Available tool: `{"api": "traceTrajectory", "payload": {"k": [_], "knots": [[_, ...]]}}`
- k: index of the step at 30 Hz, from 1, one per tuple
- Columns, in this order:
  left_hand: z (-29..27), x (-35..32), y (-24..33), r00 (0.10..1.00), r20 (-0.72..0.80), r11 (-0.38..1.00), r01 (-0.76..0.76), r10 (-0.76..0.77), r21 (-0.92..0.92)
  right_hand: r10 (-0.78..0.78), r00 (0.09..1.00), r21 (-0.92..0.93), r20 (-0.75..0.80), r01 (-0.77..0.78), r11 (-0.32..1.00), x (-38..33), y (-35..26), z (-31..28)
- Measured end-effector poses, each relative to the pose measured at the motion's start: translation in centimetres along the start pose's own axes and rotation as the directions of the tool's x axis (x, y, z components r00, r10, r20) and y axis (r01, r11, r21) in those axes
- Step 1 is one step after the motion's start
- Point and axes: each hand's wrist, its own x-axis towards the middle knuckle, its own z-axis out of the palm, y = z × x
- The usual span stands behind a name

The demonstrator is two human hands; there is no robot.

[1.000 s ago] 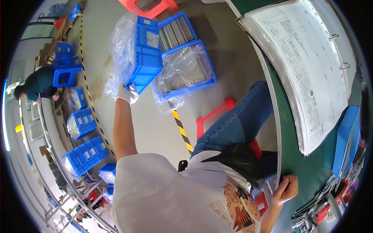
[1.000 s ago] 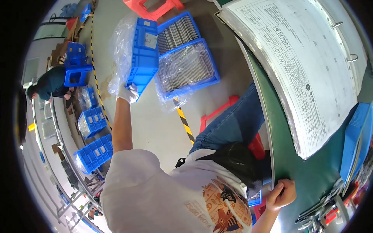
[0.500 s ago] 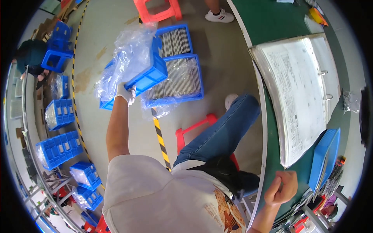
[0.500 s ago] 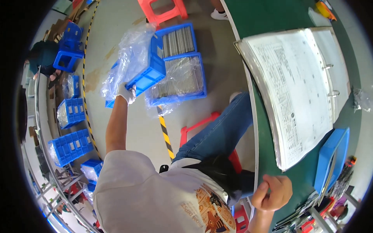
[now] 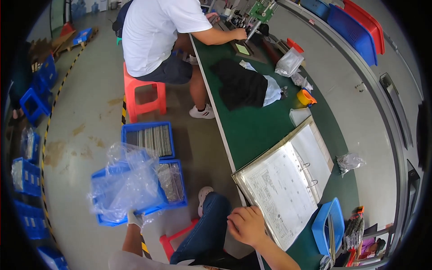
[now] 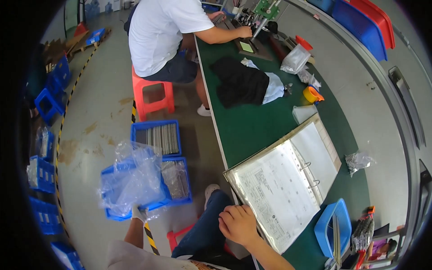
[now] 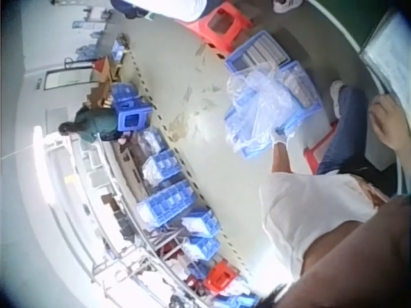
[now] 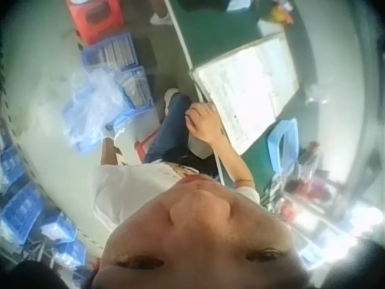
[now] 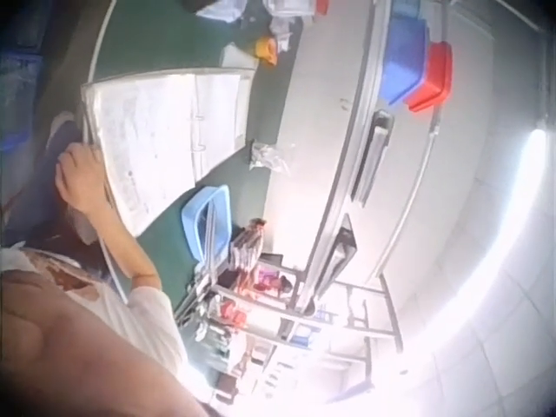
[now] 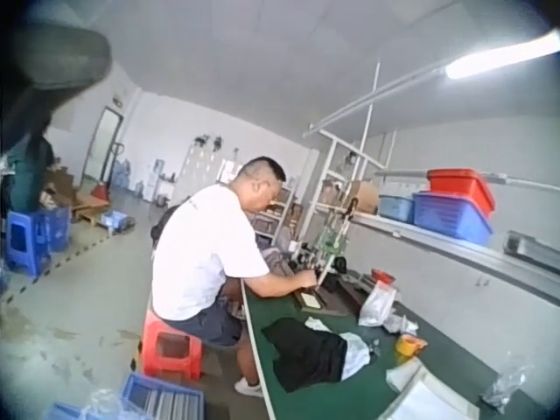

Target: Measuring the dimensions of metal rods using digital calipers and recording the data on a paper slip.

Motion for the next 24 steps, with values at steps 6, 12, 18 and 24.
{"api": "traceTrajectory", "payload": {"k": [6,12,18,24], "knots": [[-3.1,2.1,-6.5,0.991,0.124,0.993,-0.028,0.042,-0.117,-0.037,0.999,-0.016,0.000,0.037,0.999,0.8,0.7,1.5],[-5.3,6.7,-9.0,0.982,0.095,0.947,-0.182,0.162,0.265,-0.013,0.998,-0.092,0.063,0.019,0.996,1.6,0.6,0.1],[-7.6,5.1,-10.5,0.976,-0.214,0.998,0.038,-0.049,-0.056,-0.032,0.989,-0.135,0.144,0.051,0.990,1.3,-0.3,0.4],[-5.5,0.4,-9.0,0.961,-0.249,0.992,0.122,-0.121,-0.013,-0.017,0.981,-0.158,0.191,0.048,0.986,1.1,-0.1,0.3]]}}
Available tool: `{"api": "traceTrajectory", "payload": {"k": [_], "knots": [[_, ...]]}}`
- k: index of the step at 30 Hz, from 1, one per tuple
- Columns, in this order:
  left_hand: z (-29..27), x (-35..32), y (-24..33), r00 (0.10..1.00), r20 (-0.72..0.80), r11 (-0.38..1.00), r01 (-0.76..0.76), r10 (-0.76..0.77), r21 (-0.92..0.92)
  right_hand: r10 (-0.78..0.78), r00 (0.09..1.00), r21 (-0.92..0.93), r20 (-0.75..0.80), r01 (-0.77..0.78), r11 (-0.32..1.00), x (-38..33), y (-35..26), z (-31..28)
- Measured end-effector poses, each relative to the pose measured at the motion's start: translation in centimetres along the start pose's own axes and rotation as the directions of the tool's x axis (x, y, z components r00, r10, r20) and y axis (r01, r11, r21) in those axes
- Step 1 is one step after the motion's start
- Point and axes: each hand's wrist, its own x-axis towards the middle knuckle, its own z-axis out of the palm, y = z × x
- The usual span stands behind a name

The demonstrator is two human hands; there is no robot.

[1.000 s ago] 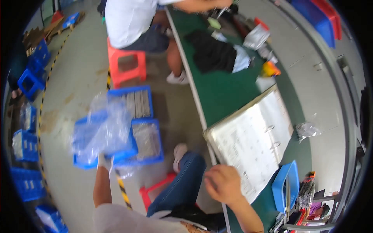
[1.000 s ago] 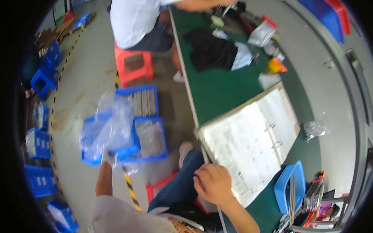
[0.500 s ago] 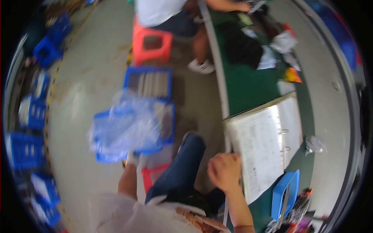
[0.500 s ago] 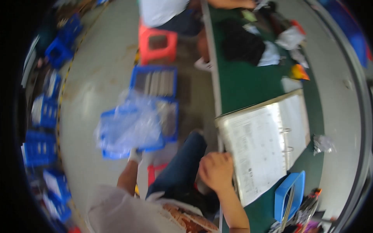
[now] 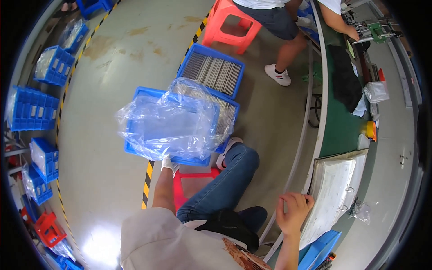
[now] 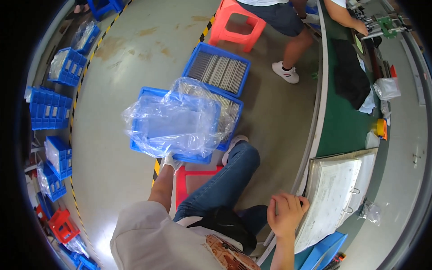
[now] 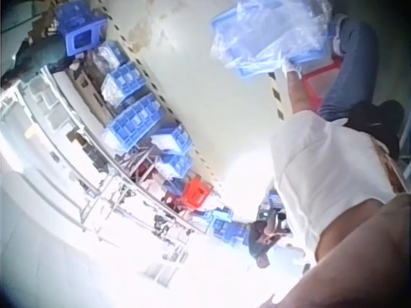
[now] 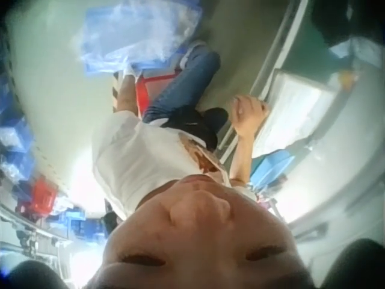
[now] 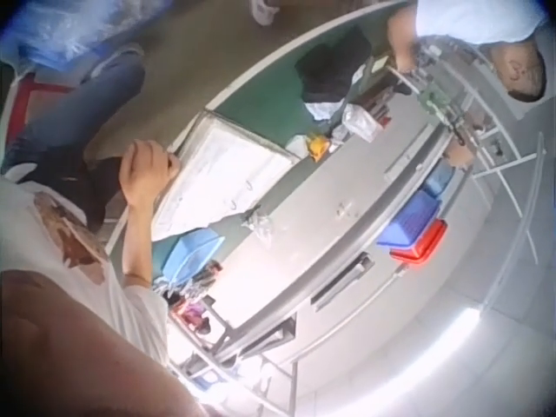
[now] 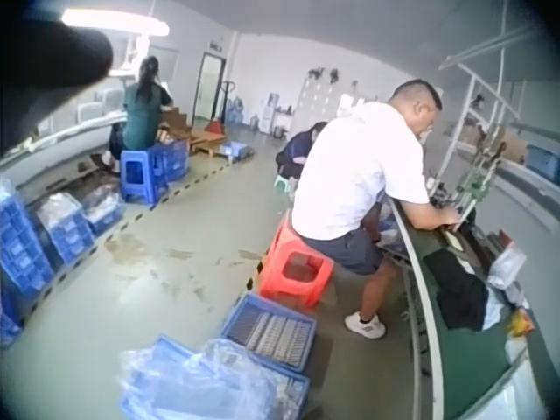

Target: Measuring the dimensions of metal rods using digital calipers and recording the data on a paper slip.

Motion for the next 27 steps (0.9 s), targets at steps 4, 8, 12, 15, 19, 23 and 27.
{"api": "traceTrajectory", "payload": {"k": [4,8,12,15,19,23,27], "knots": [[-1.1,2.3,-1.0,0.950,0.154,0.953,-0.289,0.273,0.089,-0.035,0.999,-0.012,0.021,0.036,0.999,-0.1,0.5,-0.4],[1.5,-1.3,1.5,0.932,-0.113,0.923,-0.359,0.345,-0.136,-0.052,0.998,-0.018,-0.030,0.051,0.999,0.4,0.4,0.0],[-0.6,-0.3,3.2,0.928,-0.106,0.931,-0.363,0.358,-0.034,-0.080,0.987,0.017,-0.140,0.083,0.996,0.8,0.1,0.3],[-4.7,-0.6,3.9,0.861,0.097,0.865,-0.502,0.500,-0.001,-0.088,0.977,0.022,-0.194,0.094,0.995,0.8,0.5,1.3],[-9.6,-5.3,6.6,0.772,0.184,0.779,-0.536,0.608,-0.326,-0.092,0.962,0.007,-0.255,0.097,0.995,1.1,1.3,2.5],[-16.3,-7.5,11.2,0.818,0.048,0.810,-0.557,0.573,-0.183,-0.080,0.967,-0.008,-0.240,0.080,0.997,1.4,2.1,3.9],[-18.2,-14.7,11.3,0.810,0.093,0.813,-0.567,0.579,-0.131,-0.076,0.954,-0.086,-0.289,0.054,0.995,2.4,2.5,4.4]]}}
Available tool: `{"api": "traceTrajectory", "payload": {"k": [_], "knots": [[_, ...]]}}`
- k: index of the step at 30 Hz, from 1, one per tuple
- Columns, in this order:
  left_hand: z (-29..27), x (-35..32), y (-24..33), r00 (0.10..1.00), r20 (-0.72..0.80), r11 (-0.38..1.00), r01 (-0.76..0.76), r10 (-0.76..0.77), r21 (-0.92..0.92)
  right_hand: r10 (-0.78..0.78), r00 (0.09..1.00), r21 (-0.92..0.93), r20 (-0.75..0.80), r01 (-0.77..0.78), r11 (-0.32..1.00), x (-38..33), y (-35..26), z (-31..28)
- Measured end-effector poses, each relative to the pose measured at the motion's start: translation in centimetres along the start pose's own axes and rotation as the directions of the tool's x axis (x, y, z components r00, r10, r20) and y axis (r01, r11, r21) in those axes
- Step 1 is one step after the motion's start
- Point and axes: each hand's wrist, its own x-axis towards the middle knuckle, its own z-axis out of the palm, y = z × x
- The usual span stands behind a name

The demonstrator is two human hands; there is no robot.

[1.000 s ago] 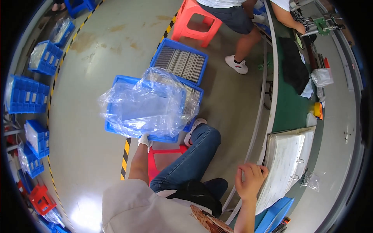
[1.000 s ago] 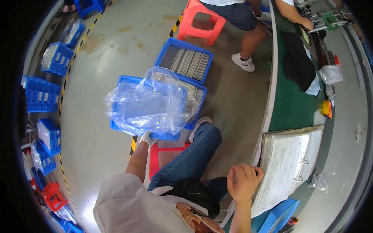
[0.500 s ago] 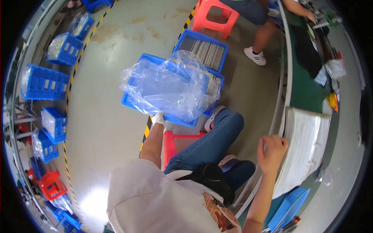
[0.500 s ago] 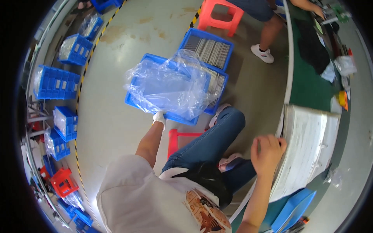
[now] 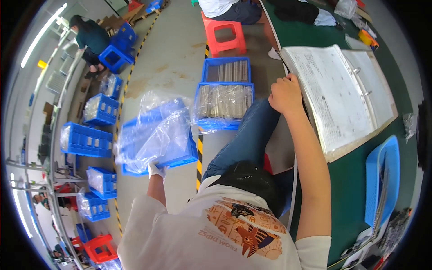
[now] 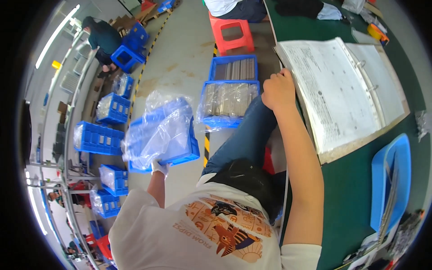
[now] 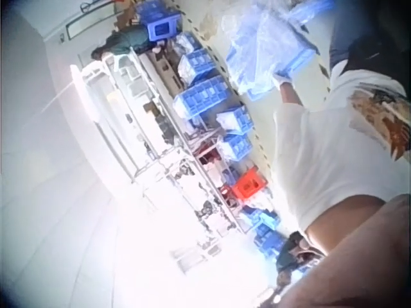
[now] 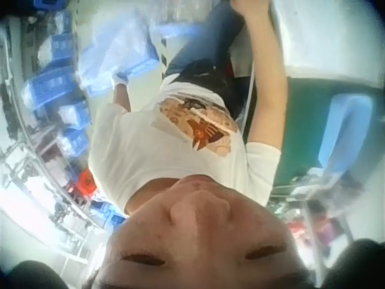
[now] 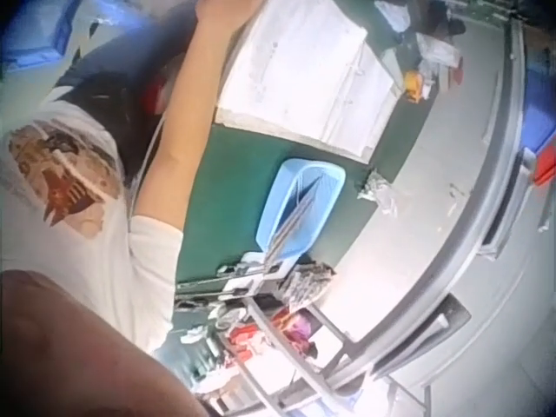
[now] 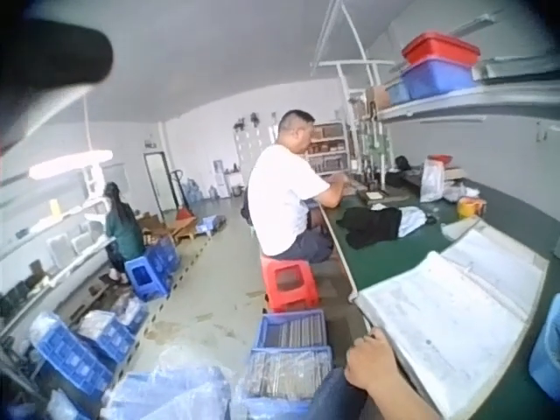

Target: Measuring the dimensions of metal rods using digital calipers and recording the data on a paper slip.

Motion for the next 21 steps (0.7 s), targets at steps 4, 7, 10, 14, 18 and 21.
{"api": "traceTrajectory", "payload": {"k": [4,7,10,14,18,21], "knots": [[-7.0,-0.2,0.0,0.960,-0.247,0.972,0.076,-0.131,-0.221,-0.049,0.996,-0.102,0.076,0.057,0.993,1.0,-2.5,-0.3],[-7.4,-1.7,0.3,0.933,-0.240,0.896,0.151,-0.269,-0.417,-0.115,0.990,-0.035,-0.079,0.113,0.993,0.1,-1.7,0.8],[-7.5,-3.3,-0.4,0.916,-0.276,0.822,0.090,-0.290,-0.563,-0.109,0.994,-0.063,0.025,0.111,0.992,-2.4,0.0,1.2],[-2.8,-0.9,0.7,0.900,-0.226,0.750,0.149,-0.373,-0.645,0.001,0.982,-0.165,0.188,0.030,0.986,-3.1,2.1,-0.8],[-17.0,8.6,-1.6,0.925,-0.303,0.801,0.004,-0.231,-0.598,-0.101,0.974,-0.010,0.204,0.105,0.994,-2.8,-0.9,-2.6],[-7.4,7.6,-0.7,0.965,-0.141,0.763,0.080,-0.220,-0.641,-0.138,0.973,0.144,0.187,0.112,0.983,-2.9,-0.3,-5.3]]}}
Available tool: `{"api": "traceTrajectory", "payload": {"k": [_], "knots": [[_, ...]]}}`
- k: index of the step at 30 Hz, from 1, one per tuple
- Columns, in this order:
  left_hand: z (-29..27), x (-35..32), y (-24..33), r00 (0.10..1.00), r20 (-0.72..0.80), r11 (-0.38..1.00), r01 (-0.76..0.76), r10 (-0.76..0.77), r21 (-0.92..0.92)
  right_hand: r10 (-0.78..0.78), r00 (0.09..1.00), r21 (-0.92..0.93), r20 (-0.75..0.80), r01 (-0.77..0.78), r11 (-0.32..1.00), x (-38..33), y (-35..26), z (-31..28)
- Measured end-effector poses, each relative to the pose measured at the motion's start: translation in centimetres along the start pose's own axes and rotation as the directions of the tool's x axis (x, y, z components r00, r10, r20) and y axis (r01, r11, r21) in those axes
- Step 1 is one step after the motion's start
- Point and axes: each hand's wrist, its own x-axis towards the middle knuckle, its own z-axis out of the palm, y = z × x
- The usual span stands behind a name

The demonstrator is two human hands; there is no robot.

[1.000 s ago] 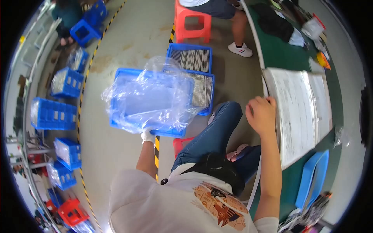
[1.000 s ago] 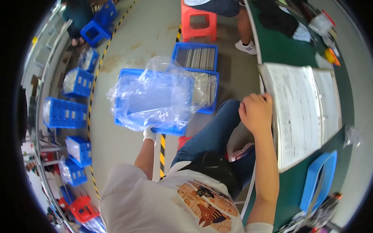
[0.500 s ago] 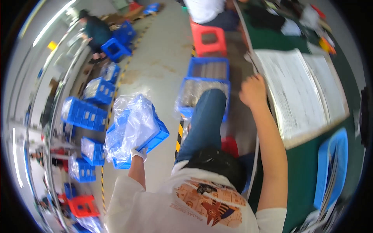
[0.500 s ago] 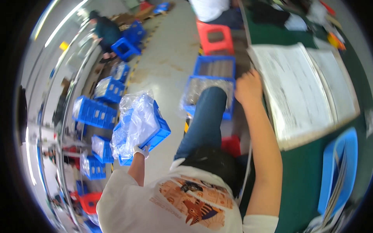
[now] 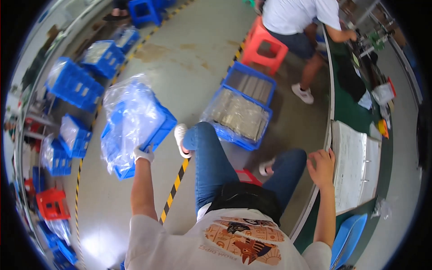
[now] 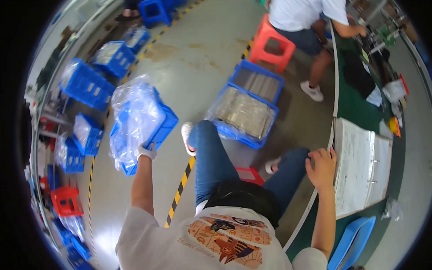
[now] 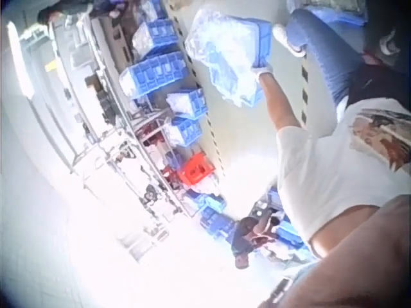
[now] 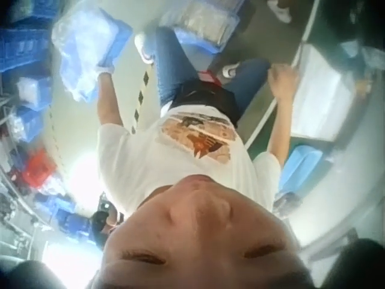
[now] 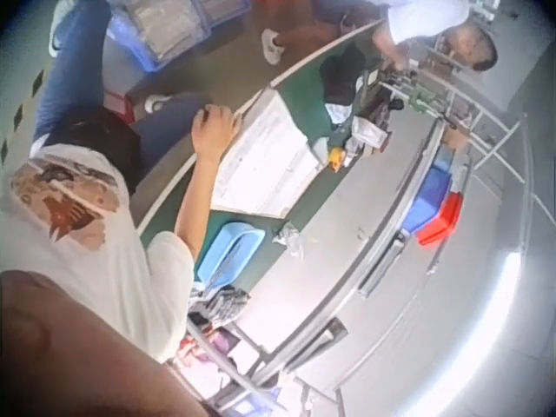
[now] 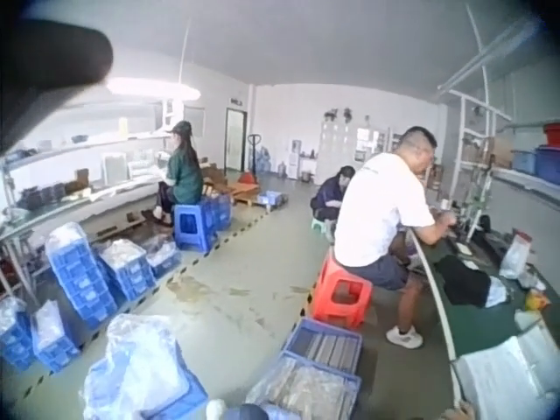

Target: Measuring the dimensions of metal rods using digital calipers and recording the data on a paper slip.

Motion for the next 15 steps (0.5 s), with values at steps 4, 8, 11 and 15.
{"api": "traceTrajectory", "payload": {"k": [4,8,11,15], "knots": [[4.4,-1.7,-1.5,0.982,-0.128,0.974,0.108,-0.136,-0.200,0.003,0.989,-0.061,0.151,0.006,0.998,0.2,-0.2,-1.0],[4.9,-0.8,-1.8,0.949,-0.224,0.941,0.149,-0.223,-0.305,0.156,0.965,-0.188,0.212,-0.116,0.975,-0.4,-1.1,-0.5],[3.5,0.6,-0.5,0.910,-0.286,0.909,0.181,-0.299,-0.376,0.197,0.941,-0.125,0.277,-0.168,0.978,-1.3,-1.6,-1.1],[7.9,-0.6,0.0,0.813,-0.506,0.939,0.136,-0.288,-0.315,0.274,0.884,-0.136,0.378,-0.240,0.961,-1.9,-1.7,-1.3]]}}
